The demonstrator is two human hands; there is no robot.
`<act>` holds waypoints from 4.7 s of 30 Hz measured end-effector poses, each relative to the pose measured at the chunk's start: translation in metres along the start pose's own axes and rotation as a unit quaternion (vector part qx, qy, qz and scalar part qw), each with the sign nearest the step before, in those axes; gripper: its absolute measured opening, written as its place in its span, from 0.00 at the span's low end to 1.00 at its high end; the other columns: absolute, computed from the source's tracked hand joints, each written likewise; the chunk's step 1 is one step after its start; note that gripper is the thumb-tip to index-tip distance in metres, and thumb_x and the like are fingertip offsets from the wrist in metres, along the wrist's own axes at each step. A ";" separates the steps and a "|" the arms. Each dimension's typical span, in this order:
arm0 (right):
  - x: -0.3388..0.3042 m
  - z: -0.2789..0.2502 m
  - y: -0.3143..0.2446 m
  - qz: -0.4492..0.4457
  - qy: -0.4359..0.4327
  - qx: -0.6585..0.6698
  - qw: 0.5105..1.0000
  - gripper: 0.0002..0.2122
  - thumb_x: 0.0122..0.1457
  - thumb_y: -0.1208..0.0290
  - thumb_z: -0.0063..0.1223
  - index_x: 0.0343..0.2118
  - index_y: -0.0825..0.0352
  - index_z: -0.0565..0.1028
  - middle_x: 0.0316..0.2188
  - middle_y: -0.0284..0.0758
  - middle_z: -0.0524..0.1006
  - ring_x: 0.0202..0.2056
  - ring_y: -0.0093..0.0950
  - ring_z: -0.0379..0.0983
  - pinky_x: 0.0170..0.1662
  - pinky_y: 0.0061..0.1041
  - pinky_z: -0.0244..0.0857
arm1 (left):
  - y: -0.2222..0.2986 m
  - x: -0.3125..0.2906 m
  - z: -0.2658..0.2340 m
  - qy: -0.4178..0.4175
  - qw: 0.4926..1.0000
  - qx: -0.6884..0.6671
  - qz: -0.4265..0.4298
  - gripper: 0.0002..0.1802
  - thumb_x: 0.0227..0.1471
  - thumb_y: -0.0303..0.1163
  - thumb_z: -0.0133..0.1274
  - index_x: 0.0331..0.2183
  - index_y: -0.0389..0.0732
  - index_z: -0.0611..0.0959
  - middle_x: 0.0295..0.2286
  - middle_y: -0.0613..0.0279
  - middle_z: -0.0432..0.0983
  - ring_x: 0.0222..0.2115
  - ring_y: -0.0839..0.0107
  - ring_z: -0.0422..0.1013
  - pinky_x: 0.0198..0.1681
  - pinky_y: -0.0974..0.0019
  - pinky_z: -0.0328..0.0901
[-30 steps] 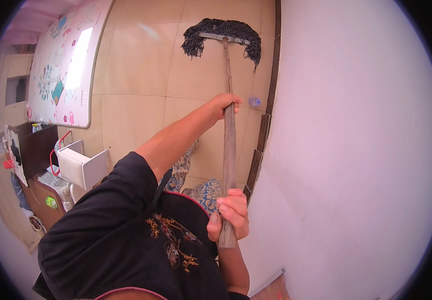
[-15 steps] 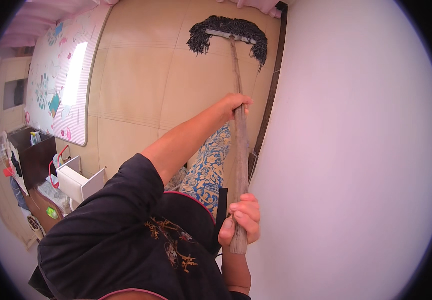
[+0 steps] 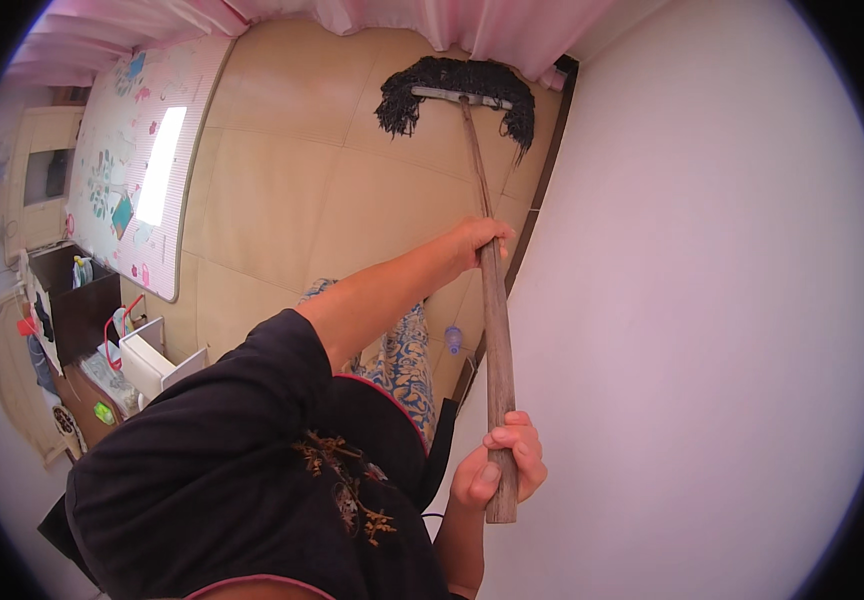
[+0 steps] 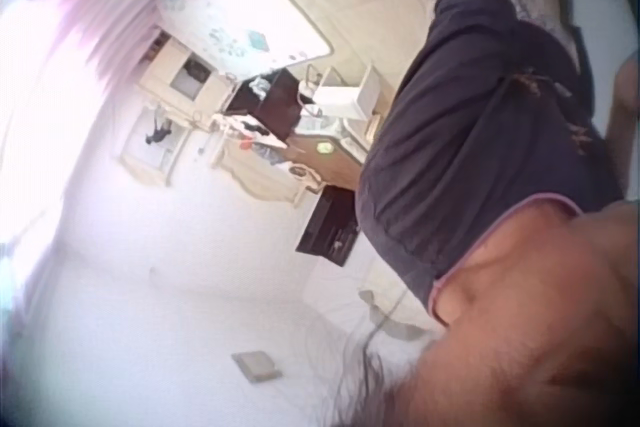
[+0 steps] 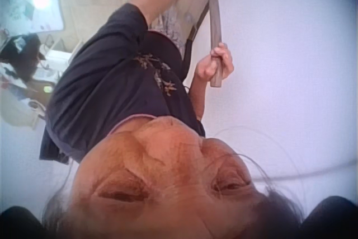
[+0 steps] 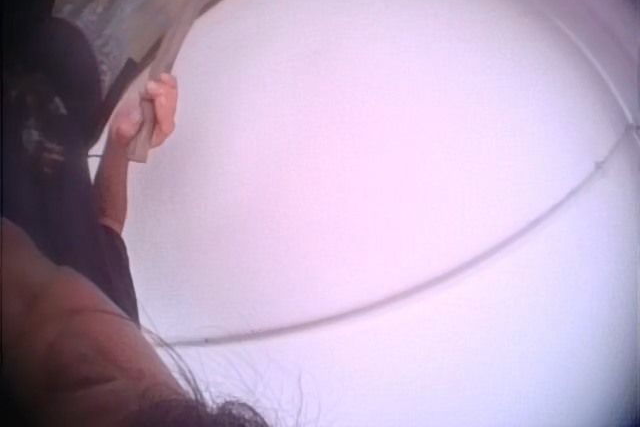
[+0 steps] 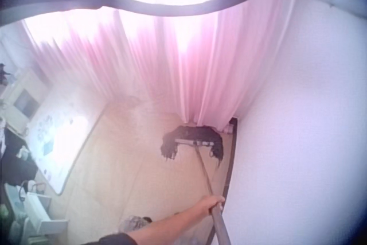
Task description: The person mops a tiled floor using a mop and water from a plastic bottle, then picks up a small paper slip by hand.
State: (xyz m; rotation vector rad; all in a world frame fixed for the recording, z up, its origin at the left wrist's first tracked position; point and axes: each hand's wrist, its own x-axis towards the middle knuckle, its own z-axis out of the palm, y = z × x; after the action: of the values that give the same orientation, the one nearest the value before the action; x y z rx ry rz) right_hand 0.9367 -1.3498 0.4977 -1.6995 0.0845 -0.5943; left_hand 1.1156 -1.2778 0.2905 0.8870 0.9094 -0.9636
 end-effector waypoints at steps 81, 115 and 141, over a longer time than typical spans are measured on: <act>0.198 0.552 -0.069 -0.012 -0.725 0.321 0.609 0.14 0.54 0.61 0.43 0.25 0.69 0.72 0.22 0.36 0.72 0.21 0.28 0.67 0.37 0.35 0.63 | 0.236 -0.150 -0.480 0.011 0.700 -0.633 0.330 0.10 0.46 0.33 0.48 0.19 0.45 0.65 0.14 0.72 0.61 0.15 0.81 0.61 0.19 0.73 0.53; 0.279 0.456 -0.103 0.070 -0.827 0.395 0.393 0.13 0.44 0.64 0.55 0.28 0.67 0.68 0.13 0.35 0.70 0.16 0.27 0.65 0.26 0.32 0.61 | 0.094 -0.171 -0.300 0.186 0.436 -0.778 0.411 0.14 0.34 0.30 0.56 0.12 0.49 0.66 0.11 0.67 0.63 0.14 0.73 0.61 0.19 0.70 0.57; 0.482 0.461 -0.095 -0.014 -0.574 0.394 0.718 0.06 0.51 0.72 0.31 0.27 0.68 0.62 0.12 0.34 0.67 0.11 0.20 0.58 0.17 0.24 0.59 | 0.364 -0.078 -0.195 0.001 0.602 -0.762 0.238 0.07 0.37 0.29 0.48 0.22 0.42 0.67 0.16 0.64 0.66 0.18 0.70 0.70 0.12 0.71 0.57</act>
State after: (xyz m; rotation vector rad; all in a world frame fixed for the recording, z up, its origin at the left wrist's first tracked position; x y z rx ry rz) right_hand 1.5250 -1.0947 0.7045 -0.9491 -0.9648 0.4704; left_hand 1.3873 -0.9664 0.3674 -0.4148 1.0229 0.4619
